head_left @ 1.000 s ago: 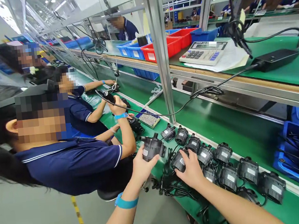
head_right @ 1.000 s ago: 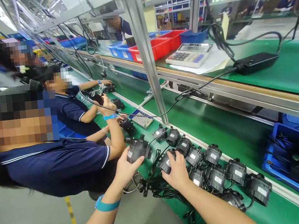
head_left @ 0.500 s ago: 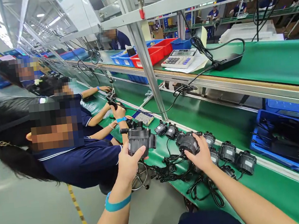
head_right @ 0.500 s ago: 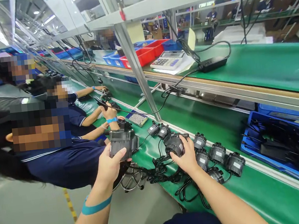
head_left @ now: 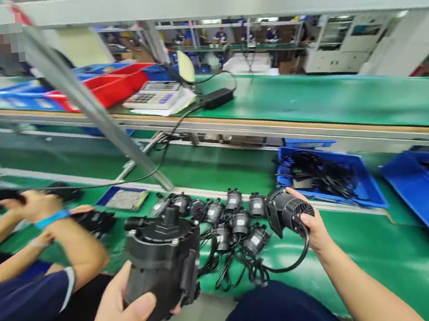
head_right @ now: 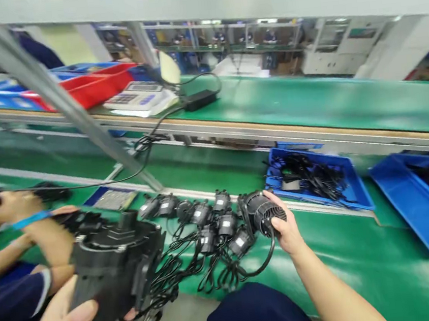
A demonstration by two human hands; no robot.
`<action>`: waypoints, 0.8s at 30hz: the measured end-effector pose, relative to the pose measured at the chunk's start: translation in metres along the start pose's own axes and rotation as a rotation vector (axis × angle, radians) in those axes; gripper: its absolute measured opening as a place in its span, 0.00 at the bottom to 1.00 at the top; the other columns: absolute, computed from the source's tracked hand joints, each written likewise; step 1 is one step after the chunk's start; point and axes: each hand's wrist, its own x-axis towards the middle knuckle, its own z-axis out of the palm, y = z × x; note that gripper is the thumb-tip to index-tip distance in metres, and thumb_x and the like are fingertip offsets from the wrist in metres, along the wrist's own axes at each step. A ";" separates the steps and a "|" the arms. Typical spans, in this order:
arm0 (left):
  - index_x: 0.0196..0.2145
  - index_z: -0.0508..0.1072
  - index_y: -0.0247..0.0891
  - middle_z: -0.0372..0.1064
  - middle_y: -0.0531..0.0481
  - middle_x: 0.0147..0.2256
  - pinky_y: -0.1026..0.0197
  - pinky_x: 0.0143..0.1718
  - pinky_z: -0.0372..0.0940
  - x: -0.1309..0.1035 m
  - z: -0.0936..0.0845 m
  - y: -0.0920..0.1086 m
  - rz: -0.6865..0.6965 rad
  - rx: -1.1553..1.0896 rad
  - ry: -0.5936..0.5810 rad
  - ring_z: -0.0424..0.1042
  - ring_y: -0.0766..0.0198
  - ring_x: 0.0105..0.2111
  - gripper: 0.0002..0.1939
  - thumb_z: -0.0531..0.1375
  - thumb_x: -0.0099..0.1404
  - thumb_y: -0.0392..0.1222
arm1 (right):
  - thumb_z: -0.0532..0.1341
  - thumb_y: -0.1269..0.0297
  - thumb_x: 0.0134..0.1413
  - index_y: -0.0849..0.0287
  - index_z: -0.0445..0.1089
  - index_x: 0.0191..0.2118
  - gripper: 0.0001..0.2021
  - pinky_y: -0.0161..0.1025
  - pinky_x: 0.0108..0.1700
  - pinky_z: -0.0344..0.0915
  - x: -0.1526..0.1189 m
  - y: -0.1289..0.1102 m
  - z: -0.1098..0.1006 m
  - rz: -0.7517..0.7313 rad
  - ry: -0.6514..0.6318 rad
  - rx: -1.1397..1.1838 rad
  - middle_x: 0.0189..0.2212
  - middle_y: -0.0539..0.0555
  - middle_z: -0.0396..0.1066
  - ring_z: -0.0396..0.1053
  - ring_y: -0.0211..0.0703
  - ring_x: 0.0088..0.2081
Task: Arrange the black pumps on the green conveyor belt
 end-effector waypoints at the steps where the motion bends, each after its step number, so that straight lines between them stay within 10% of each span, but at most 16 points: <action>1: 0.41 0.72 0.41 0.75 0.49 0.27 0.58 0.20 0.70 0.005 0.020 -0.009 -0.061 0.004 -0.037 0.72 0.58 0.22 0.29 0.70 0.47 0.61 | 0.63 0.40 0.51 0.54 0.63 0.64 0.38 0.55 0.59 0.63 -0.007 -0.002 -0.030 0.007 -0.038 -0.111 0.57 0.59 0.69 0.67 0.60 0.57; 7: 0.52 0.67 0.39 0.73 0.47 0.36 0.63 0.18 0.68 0.037 0.195 -0.096 -0.281 0.232 -0.354 0.71 0.62 0.27 0.34 0.69 0.53 0.58 | 0.67 0.61 0.43 0.59 0.68 0.60 0.34 0.54 0.64 0.58 -0.054 0.042 -0.184 0.290 -0.218 -0.908 0.56 0.63 0.66 0.63 0.58 0.57; 13: 0.48 0.70 0.35 0.77 0.42 0.41 0.60 0.33 0.71 0.085 0.339 -0.221 -0.247 0.888 -0.283 0.78 0.56 0.36 0.23 0.66 0.58 0.47 | 0.66 0.65 0.40 0.61 0.63 0.65 0.41 0.57 0.60 0.59 -0.077 0.117 -0.261 0.408 -0.349 -1.306 0.63 0.68 0.56 0.56 0.65 0.61; 20: 0.65 0.55 0.25 0.69 0.27 0.54 0.51 0.53 0.66 0.102 0.396 -0.287 -0.150 1.092 -0.113 0.73 0.45 0.54 0.37 0.62 0.63 0.43 | 0.77 0.63 0.29 0.54 0.67 0.64 0.48 0.63 0.64 0.51 -0.062 0.109 -0.288 0.419 -0.575 -1.180 0.68 0.68 0.52 0.50 0.71 0.67; 24: 0.67 0.51 0.27 0.64 0.28 0.59 0.49 0.55 0.65 0.100 0.400 -0.315 -0.123 1.046 -0.019 0.69 0.44 0.58 0.40 0.59 0.65 0.47 | 0.72 0.49 0.43 0.54 0.80 0.44 0.22 0.57 0.63 0.58 0.003 0.101 -0.304 0.306 -0.321 -0.886 0.55 0.63 0.71 0.64 0.63 0.60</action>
